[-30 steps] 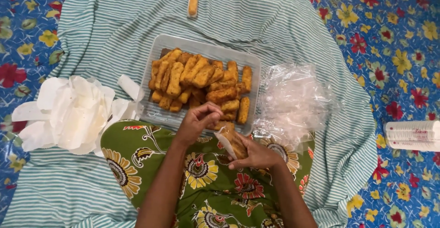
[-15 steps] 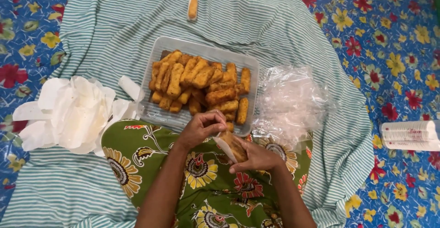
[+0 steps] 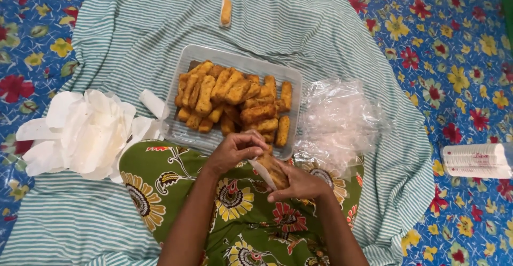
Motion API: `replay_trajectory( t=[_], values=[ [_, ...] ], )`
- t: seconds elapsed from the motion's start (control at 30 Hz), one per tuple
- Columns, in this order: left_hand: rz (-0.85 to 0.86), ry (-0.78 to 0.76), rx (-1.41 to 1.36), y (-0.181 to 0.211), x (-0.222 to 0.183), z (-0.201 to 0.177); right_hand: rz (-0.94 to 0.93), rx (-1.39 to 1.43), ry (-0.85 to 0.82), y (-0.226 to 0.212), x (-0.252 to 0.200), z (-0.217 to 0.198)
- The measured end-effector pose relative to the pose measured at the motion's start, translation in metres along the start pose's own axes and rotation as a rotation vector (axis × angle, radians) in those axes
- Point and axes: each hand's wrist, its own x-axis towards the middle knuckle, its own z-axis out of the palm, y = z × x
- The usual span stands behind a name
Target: A person is wrapping individual pieces of fried food in small paper sheets and setting them aside.
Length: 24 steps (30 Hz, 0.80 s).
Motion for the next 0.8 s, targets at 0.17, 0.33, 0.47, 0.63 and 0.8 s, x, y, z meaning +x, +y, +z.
replay_trajectory(
  t=[0.17, 0.33, 0.47, 0.63, 0.8],
  values=[
    [0.028, 0.065, 0.058, -0.016, 0.004, -0.005, 0.013, -0.018, 0.020, 0.012, 0.006, -0.003],
    [0.021, 0.230, 0.030, -0.011, 0.004, -0.008, 0.073, -0.015, 0.068, 0.002, 0.005, 0.005],
    [0.035, 0.205, 0.067, 0.003, 0.005, -0.001, 0.095, -0.049, 0.156, -0.007, 0.007, 0.006],
    [-0.032, 0.132, 0.037, 0.007, 0.007, 0.003, 0.023, 0.040, 0.211, 0.013, 0.006, 0.001],
    [-0.011, 0.150, 0.051, -0.004, 0.009, -0.003, 0.003, 0.041, 0.223, 0.025, 0.006, -0.003]
  ],
)
